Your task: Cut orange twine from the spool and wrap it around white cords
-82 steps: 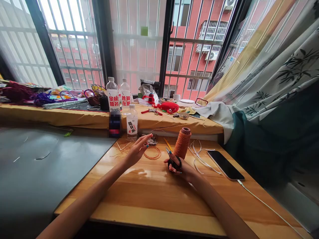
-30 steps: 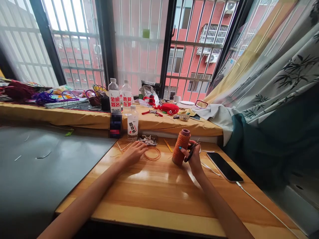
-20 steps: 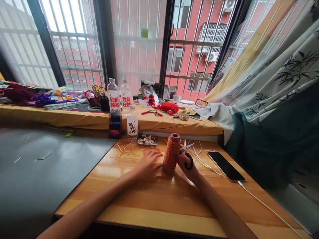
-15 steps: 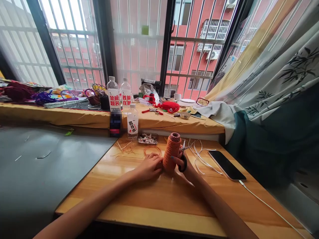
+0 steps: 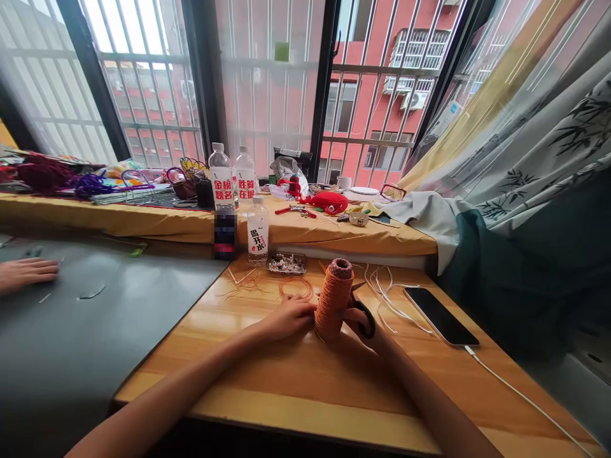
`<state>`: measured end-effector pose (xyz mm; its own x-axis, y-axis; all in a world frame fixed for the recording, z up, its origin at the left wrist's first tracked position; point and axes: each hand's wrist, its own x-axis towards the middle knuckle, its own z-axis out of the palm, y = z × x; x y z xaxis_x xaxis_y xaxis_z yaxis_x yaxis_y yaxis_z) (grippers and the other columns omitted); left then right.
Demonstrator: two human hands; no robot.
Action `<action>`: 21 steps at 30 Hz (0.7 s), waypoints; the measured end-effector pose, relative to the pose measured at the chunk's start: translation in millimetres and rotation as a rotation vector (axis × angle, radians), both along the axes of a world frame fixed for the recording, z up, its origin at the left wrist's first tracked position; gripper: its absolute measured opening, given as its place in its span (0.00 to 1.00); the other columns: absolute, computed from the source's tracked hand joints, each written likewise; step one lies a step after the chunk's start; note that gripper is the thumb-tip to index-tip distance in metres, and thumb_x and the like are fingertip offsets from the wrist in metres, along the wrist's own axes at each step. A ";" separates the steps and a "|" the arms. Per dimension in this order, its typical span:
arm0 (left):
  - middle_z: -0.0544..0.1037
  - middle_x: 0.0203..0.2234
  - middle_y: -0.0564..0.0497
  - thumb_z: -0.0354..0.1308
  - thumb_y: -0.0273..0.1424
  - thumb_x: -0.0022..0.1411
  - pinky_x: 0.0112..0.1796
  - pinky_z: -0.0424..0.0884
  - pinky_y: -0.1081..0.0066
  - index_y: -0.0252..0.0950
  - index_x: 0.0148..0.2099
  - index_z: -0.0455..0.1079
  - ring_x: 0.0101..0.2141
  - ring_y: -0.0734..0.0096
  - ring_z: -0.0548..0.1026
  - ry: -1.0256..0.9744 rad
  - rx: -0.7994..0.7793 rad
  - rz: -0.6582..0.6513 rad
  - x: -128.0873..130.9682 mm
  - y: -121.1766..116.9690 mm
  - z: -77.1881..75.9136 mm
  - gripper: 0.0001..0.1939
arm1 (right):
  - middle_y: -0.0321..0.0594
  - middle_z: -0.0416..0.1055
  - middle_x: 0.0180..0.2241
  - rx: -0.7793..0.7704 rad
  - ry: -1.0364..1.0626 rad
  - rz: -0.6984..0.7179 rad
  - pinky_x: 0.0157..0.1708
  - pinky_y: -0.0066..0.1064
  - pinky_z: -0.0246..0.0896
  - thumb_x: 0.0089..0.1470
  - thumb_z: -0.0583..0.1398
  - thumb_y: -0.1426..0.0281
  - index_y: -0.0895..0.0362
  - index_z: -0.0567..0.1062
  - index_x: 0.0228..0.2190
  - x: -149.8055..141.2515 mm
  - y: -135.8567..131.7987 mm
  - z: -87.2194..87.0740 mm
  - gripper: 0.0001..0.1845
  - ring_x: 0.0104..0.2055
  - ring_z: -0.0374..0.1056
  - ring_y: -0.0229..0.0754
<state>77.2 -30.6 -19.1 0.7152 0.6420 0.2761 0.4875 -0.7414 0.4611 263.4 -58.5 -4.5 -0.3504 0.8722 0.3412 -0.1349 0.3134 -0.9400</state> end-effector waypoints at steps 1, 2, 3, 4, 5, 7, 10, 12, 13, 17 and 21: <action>0.73 0.34 0.50 0.45 0.30 0.60 0.42 0.55 0.63 0.38 0.40 0.68 0.39 0.65 0.64 0.012 0.001 0.018 0.6 -0.5 0.0 0.11 | 0.39 0.69 0.34 -0.015 -0.004 0.014 0.38 0.36 0.59 0.41 0.58 0.65 0.54 0.68 0.35 0.2 -0.1 -0.2 0.15 0.39 0.64 0.45; 0.73 0.34 0.50 0.45 0.29 0.60 0.42 0.55 0.63 0.38 0.39 0.69 0.38 0.65 0.63 0.026 0.007 0.034 1.3 -1.1 -0.1 0.11 | 0.40 0.69 0.35 -0.024 -0.011 0.025 0.39 0.36 0.59 0.41 0.58 0.66 0.55 0.68 0.37 -0.1 -0.4 0.0 0.17 0.40 0.63 0.45; 0.72 0.34 0.49 0.44 0.29 0.60 0.41 0.55 0.62 0.37 0.39 0.69 0.38 0.65 0.63 0.036 0.015 0.043 2.0 -1.6 -0.2 0.12 | 0.40 0.69 0.36 -0.027 -0.021 0.036 0.40 0.36 0.58 0.41 0.58 0.66 0.55 0.67 0.39 -0.9 -1.1 0.6 0.19 0.41 0.63 0.45; 0.72 0.33 0.49 0.44 0.29 0.61 0.41 0.55 0.62 0.37 0.38 0.69 0.38 0.65 0.63 0.043 0.026 0.046 2.6 -1.9 -0.3 0.12 | 0.40 0.69 0.36 -0.024 -0.033 0.047 0.41 0.36 0.58 0.41 0.59 0.66 0.56 0.67 0.39 -2.1 -2.0 1.6 0.20 0.41 0.63 0.45; 0.72 0.33 0.49 0.44 0.30 0.61 0.41 0.55 0.62 0.37 0.37 0.69 0.37 0.65 0.63 0.047 0.034 0.044 3.0 -2.0 -0.5 0.12 | 0.40 0.69 0.37 -0.019 -0.047 0.059 0.42 0.36 0.57 0.40 0.59 0.65 0.56 0.67 0.40 -3.6 -3.0 2.9 0.21 0.42 0.62 0.45; 0.72 0.32 0.49 0.43 0.31 0.61 0.41 0.55 0.62 0.37 0.35 0.70 0.37 0.65 0.63 0.045 0.041 0.041 2.9 -1.3 -1.3 0.13 | 0.40 0.69 0.37 -0.016 -0.071 0.080 0.42 0.36 0.56 0.40 0.59 0.65 0.57 0.68 0.39 -6.8 -5.0 5.7 0.21 0.43 0.61 0.46; 0.72 0.33 0.50 0.44 0.32 0.61 0.42 0.55 0.62 0.37 0.36 0.69 0.37 0.65 0.62 0.034 0.027 0.049 0.9 1.3 -3.6 0.13 | 0.40 0.68 0.37 -0.034 -0.089 0.103 0.42 0.36 0.55 0.40 0.58 0.64 0.57 0.68 0.38 -8.9 -6.3 8.7 0.20 0.42 0.61 0.46; 0.72 0.33 0.50 0.44 0.31 0.61 0.43 0.55 0.62 0.37 0.37 0.69 0.38 0.65 0.62 0.012 0.010 0.051 -0.9 3.3 -5.2 0.12 | 0.40 0.68 0.37 -0.048 -0.088 0.111 0.41 0.36 0.56 0.40 0.58 0.64 0.57 0.68 0.37 -6.7 -5.5 9.6 0.19 0.42 0.61 0.46; 0.72 0.33 0.50 0.45 0.31 0.61 0.43 0.55 0.62 0.37 0.37 0.69 0.38 0.66 0.62 -0.003 -0.003 0.059 -1.7 4.0 -5.7 0.12 | 0.40 0.68 0.37 -0.056 -0.085 0.113 0.41 0.36 0.56 0.39 0.58 0.63 0.56 0.68 0.37 -4.5 -4.7 10.1 0.20 0.42 0.61 0.46; 0.72 0.32 0.50 0.41 0.31 0.62 0.42 0.58 0.65 0.36 0.37 0.68 0.38 0.67 0.63 -0.052 -0.062 0.097 -3.4 3.6 -2.5 0.14 | 0.40 0.68 0.36 -0.060 -0.074 0.079 0.40 0.36 0.56 0.37 0.57 0.61 0.55 0.68 0.36 7.0 -1.3 13.1 0.21 0.41 0.61 0.46; 0.72 0.32 0.51 0.37 0.33 0.63 0.41 0.59 0.66 0.36 0.36 0.68 0.37 0.68 0.63 0.014 -0.019 -0.021 -3.1 -1.1 3.7 0.18 | 0.39 0.69 0.33 -0.070 -0.121 0.122 0.41 0.36 0.56 0.38 0.57 0.62 0.56 0.68 0.36 10.8 -1.2 13.8 0.20 0.40 0.62 0.46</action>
<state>74.0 -31.7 -15.5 0.7319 0.6321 0.2543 0.4786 -0.7426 0.4684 274.2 -59.7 9.3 -0.4896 0.8410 0.2303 -0.0524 0.2352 -0.9705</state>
